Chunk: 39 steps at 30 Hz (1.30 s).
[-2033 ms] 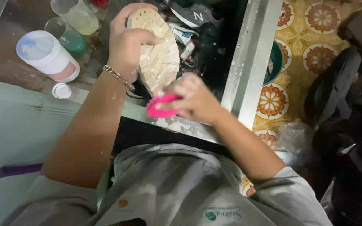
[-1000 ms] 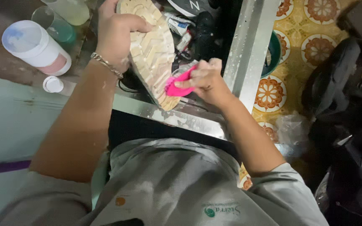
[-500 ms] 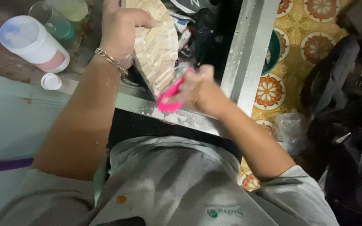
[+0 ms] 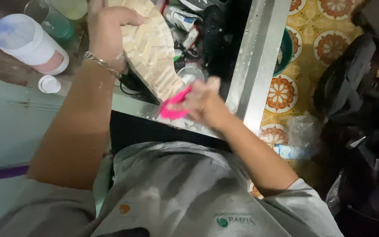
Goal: The person scrubs the sole and outer sides of a black boot with a pink-bristled brush and white foam in a metal sink. They hold the boot by the upper and apply the brush repeatedly to different sections of the tan sole and black leather upper.
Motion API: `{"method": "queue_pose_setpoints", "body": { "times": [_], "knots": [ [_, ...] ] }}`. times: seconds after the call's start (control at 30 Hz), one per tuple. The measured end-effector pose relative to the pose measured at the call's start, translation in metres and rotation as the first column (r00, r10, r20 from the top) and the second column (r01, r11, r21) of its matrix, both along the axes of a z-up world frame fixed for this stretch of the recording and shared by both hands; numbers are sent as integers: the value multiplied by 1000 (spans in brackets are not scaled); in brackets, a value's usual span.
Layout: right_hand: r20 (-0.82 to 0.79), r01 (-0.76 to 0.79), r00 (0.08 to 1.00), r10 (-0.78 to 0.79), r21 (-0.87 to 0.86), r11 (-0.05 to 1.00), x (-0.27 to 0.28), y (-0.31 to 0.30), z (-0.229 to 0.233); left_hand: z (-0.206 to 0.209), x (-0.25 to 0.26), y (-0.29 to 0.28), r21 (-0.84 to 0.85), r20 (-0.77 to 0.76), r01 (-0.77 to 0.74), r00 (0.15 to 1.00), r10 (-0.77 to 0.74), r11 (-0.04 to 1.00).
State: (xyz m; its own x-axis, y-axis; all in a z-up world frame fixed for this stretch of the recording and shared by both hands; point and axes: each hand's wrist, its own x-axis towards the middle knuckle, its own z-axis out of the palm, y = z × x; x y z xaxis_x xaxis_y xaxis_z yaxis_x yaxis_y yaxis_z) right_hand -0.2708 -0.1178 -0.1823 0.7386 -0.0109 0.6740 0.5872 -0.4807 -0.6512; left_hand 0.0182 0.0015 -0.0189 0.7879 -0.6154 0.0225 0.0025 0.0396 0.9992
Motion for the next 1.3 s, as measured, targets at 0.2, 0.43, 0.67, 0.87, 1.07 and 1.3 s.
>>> {"method": "queue_pose_setpoints", "body": {
  "times": [0.2,0.43,0.67,0.87,1.07,1.3],
  "knots": [
    [-300,255,923,-239,12,967,-12,-8,-16,-38,39,41,-67,15,-102,995,103,993],
    [-507,246,853,-121,187,951,-14,-13,11,-27,29,69,-46,258,-88,961,97,995],
    [-157,47,987,-39,46,998,-3,4,-6,-161,217,134,692,510,198,547,-664,694],
    [-389,50,904,177,508,860,1,33,93,-153,126,130,-205,519,311,839,-167,928],
    [-325,318,864,-384,-240,917,-19,-46,-11,-17,22,106,-57,-226,-107,970,91,993],
    [-354,91,934,-51,99,991,-13,-2,20,-107,93,135,70,693,11,719,-56,998]
  ]
}}
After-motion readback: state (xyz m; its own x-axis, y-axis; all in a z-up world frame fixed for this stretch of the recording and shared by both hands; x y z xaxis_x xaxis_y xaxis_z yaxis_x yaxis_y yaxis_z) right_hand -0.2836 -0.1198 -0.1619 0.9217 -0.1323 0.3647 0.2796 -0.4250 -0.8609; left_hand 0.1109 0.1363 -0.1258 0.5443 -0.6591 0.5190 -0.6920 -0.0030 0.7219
